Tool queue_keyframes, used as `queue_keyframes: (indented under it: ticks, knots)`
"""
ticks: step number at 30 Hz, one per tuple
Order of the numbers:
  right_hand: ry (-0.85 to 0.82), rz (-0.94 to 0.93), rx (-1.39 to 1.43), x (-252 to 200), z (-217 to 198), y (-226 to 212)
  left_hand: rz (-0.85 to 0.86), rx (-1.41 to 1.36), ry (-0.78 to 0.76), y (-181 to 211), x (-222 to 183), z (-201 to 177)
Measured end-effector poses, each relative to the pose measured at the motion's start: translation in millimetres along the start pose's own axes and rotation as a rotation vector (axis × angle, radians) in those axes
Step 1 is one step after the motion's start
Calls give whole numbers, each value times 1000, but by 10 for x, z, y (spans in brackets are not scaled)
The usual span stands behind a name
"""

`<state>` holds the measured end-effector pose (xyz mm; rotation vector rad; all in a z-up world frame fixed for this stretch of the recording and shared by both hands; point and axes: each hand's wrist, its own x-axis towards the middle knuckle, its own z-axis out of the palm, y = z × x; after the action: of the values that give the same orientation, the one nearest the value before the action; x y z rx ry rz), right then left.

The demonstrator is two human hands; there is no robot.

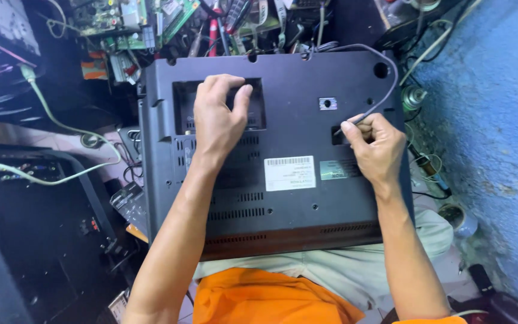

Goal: Disassembling a television to access and inspect internal components.

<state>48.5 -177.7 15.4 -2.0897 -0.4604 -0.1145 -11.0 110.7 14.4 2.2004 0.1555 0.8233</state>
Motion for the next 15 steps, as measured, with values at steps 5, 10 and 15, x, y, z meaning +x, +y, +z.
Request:
queue_keyframes:
  ticks: [5,10,15]
  knots:
    - [-23,-58,-128,10,24,-23,-161,-135,-18,-57,-32,-31]
    - [-36,-29,-145,26,90,7,-225,-115,-125,-34,-50,-24]
    - [-47,-16,-157,63,82,27,-237,-112,-165,-35,-16,-7]
